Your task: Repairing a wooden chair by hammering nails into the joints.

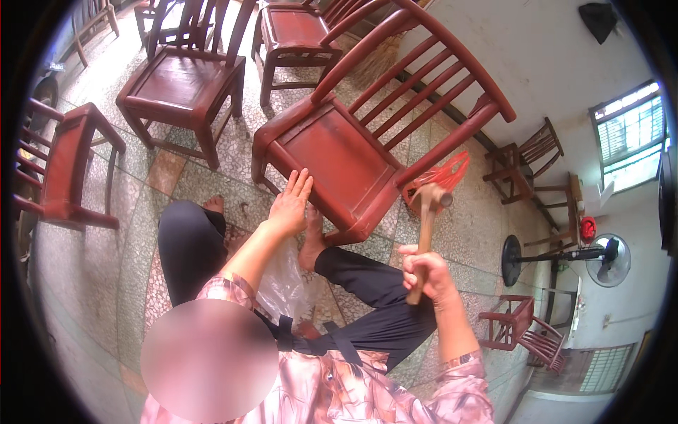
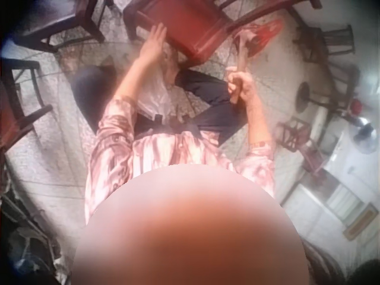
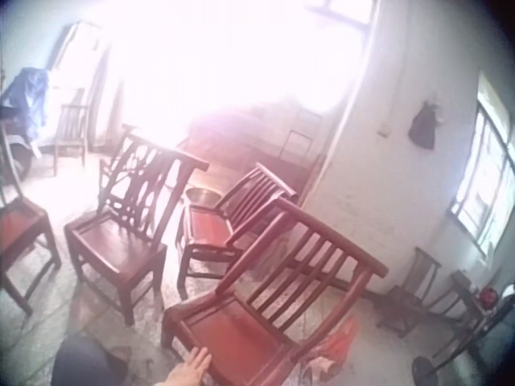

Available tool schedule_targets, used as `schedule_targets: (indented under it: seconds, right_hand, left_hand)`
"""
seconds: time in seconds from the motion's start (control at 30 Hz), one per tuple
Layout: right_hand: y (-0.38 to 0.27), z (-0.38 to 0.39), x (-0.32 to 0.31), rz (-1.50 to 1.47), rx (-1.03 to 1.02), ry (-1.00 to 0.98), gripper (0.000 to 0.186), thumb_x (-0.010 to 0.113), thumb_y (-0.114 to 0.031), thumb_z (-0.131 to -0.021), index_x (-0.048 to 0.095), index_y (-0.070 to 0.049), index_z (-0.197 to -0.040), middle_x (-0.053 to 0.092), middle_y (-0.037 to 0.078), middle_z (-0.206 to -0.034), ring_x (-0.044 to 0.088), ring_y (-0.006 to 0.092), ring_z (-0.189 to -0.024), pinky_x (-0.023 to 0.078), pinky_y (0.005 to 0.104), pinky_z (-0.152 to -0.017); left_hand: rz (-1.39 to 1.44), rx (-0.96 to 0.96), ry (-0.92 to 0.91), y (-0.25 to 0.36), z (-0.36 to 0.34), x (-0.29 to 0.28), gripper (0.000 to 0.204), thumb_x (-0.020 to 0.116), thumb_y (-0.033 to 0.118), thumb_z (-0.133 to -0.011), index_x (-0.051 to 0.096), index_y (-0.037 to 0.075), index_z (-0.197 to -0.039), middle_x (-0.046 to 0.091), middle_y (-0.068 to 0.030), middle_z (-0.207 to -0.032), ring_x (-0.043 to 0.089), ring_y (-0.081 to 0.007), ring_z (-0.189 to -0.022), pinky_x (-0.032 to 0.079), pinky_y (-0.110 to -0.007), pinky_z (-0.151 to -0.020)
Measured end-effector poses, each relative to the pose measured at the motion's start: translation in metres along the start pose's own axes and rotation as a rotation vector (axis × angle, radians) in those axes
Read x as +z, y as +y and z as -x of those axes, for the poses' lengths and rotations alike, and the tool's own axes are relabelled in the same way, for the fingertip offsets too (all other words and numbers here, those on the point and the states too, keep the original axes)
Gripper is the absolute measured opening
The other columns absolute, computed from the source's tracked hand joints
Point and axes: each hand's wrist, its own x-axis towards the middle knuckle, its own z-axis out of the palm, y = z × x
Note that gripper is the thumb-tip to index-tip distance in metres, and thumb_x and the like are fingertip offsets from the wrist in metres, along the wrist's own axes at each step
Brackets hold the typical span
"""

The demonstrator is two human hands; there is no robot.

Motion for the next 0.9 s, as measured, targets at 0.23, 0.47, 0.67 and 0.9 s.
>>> schedule_targets:
  seconds: [0.23, 0.47, 0.67, 0.9]
  right_hand:
    - [-0.016, -0.013, -0.011, 0.201, 0.169, 0.116, 0.026, 0.053, -0.007, -0.082, 0.048, -0.001, -0.107, 0.048, 0.006, -0.065, 0.046, 0.0149, -0.044, 0.040, 0.0313, -0.039]
    - [0.003, -0.043, 0.004, 0.204, 0.152, 0.187, 0.026, 0.053, -0.010, -0.085, 0.048, -0.001, -0.109, 0.052, 0.007, -0.071, 0.047, 0.0135, -0.047, 0.041, 0.0305, -0.040]
    - [0.004, -0.041, 0.013, 0.331, 0.144, 0.242, 0.020, 0.055, -0.012, -0.088, 0.050, -0.001, -0.104, 0.054, 0.008, -0.071, 0.049, 0.0147, -0.047, 0.042, 0.0310, -0.041]
    - [0.019, -0.056, 0.028, 0.459, 0.127, 0.309, 0.016, 0.056, -0.013, -0.089, 0.050, -0.004, -0.101, 0.055, 0.006, -0.069, 0.051, 0.0145, -0.046, 0.046, 0.0310, -0.040]
  left_hand:
    - [-0.033, -0.024, 0.027, -0.003, 0.004, -0.001, 0.077, 0.058, 0.018, -0.082, 0.022, 0.004, -0.149, 0.011, -0.0096, -0.159, 0.008, -0.0284, -0.147, 0.033, -0.042, -0.108]
    - [0.023, 0.008, 0.015, -0.005, 0.003, 0.002, 0.074, 0.056, 0.020, -0.084, 0.023, 0.005, -0.149, 0.012, -0.0095, -0.159, 0.008, -0.0289, -0.147, 0.034, -0.042, -0.108]
    - [0.016, 0.015, 0.062, -0.005, 0.005, 0.003, 0.073, 0.055, 0.018, -0.083, 0.024, 0.003, -0.148, 0.013, -0.0111, -0.158, 0.009, -0.0304, -0.147, 0.036, -0.042, -0.106]
    - [0.020, 0.026, 0.051, -0.005, 0.004, 0.005, 0.075, 0.055, 0.016, -0.081, 0.024, 0.002, -0.148, 0.013, -0.0117, -0.158, 0.009, -0.0312, -0.147, 0.037, -0.043, -0.106]
